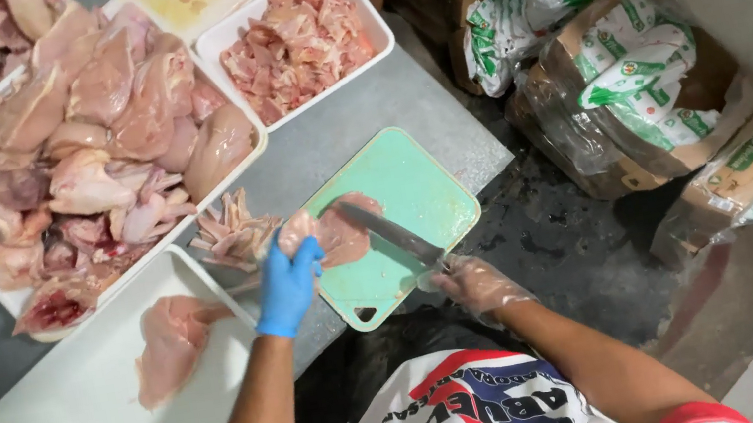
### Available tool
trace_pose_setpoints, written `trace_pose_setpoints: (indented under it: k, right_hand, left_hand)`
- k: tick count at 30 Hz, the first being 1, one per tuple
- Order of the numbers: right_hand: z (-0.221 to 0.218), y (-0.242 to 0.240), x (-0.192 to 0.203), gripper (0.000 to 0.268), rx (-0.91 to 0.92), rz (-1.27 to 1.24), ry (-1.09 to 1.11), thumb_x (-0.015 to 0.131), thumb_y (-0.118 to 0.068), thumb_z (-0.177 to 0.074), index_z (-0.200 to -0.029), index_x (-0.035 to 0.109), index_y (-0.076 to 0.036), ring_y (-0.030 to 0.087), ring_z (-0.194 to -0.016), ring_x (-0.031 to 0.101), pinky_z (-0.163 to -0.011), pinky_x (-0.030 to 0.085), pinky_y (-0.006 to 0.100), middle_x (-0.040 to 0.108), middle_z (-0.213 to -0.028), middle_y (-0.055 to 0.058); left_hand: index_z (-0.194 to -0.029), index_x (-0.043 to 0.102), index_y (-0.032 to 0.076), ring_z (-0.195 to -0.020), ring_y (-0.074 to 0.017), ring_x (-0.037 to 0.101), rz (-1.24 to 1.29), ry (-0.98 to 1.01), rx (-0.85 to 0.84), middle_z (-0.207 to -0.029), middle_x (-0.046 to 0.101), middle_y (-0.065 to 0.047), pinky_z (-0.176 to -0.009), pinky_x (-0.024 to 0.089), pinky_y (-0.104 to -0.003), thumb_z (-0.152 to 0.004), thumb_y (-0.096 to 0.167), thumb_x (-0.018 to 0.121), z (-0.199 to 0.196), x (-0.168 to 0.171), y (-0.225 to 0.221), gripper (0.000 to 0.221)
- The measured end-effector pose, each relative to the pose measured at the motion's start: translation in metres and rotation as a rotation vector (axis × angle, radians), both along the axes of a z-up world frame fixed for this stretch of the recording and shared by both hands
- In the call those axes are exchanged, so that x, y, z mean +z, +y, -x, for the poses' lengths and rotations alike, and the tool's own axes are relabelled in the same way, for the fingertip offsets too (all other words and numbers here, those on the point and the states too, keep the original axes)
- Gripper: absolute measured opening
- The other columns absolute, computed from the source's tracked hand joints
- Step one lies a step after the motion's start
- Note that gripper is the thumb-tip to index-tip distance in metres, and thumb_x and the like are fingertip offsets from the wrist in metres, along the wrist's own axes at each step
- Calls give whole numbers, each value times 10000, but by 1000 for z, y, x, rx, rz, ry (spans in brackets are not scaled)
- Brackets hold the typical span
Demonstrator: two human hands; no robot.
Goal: Slicing raw chicken breasts into smaller pieces on a cutting board and placing them into trays.
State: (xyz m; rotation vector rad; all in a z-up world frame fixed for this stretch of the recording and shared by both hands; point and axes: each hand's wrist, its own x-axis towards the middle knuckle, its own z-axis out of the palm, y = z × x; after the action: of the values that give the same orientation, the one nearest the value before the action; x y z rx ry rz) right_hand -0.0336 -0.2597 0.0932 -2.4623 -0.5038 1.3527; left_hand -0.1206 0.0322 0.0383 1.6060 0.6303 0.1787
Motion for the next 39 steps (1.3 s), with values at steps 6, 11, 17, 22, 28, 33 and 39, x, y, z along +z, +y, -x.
trace_pose_setpoints:
  k: [6, 11, 17, 22, 28, 33, 39]
  right_hand:
    - [23, -117, -120, 550, -332, 14, -210, 739, -497, -915, -1298, 599, -128, 414, -1118, 745, -972, 617, 548, 791, -1076, 224]
    - [38, -152, -141, 190, -457, -141, -487, 717, -294, -856, -938, 651, -137, 397, -911, 756, -732, 600, 517, 726, -811, 190]
    - [47, -143, -145, 355, -580, -18, -223, 618, -437, -978, -1230, 649, -189, 403, -1069, 754, -929, 615, 563, 794, -1035, 189]
    - [43, -114, -99, 469, -522, -152, -136, 590, -492, -1038, -1333, 592, -127, 453, -1105, 731, -949, 597, 602, 779, -1083, 246]
    - [29, -99, -98, 453, -381, -115, -118, 516, -492, -1077, -1339, 553, -124, 433, -1103, 741, -976, 604, 560, 765, -1071, 233]
    - [18, -90, -40, 454, -413, -36, -35, 477, -518, -1077, -1305, 563, -135, 431, -1132, 738, -1006, 591, 567, 779, -1086, 231]
    - [23, -94, -74, 446, -420, -23, 36, 487, -551, -1070, -1256, 601, -162, 389, -1132, 746, -999, 594, 537, 797, -1059, 177]
  left_hand:
    - [-1371, 669, 22, -1260, -365, 682, -22, 269, -320, -1271, 746, -231, -1112, 533, -547, -946, 296, 780, -73, -125, -96, 517]
    - [-896, 838, 148, -728, -279, 786, -229, 323, -414, -726, 772, -63, -670, 621, -397, -782, 434, 865, -144, -185, -147, 309]
    - [-1180, 737, 179, -1110, -283, 749, -297, 422, -335, -1101, 791, -59, -946, 622, -445, -878, 353, 835, -159, -183, -125, 362]
    - [-1114, 728, 116, -1117, -314, 740, -377, 463, -328, -1030, 777, -90, -953, 611, -501, -872, 326, 812, -154, -171, -118, 331]
    - [-1179, 724, 99, -1145, -350, 739, -413, 564, -368, -1133, 768, -135, -950, 632, -506, -870, 406, 805, -163, -144, -127, 443]
    - [-1265, 733, 57, -1128, -374, 746, -383, 593, -357, -1149, 774, -177, -943, 635, -515, -883, 417, 753, -165, -153, -128, 526]
    - [-1207, 746, 55, -1033, -357, 774, -321, 575, -341, -1068, 790, -153, -907, 645, -520, -885, 399, 748, -158, -137, -128, 471]
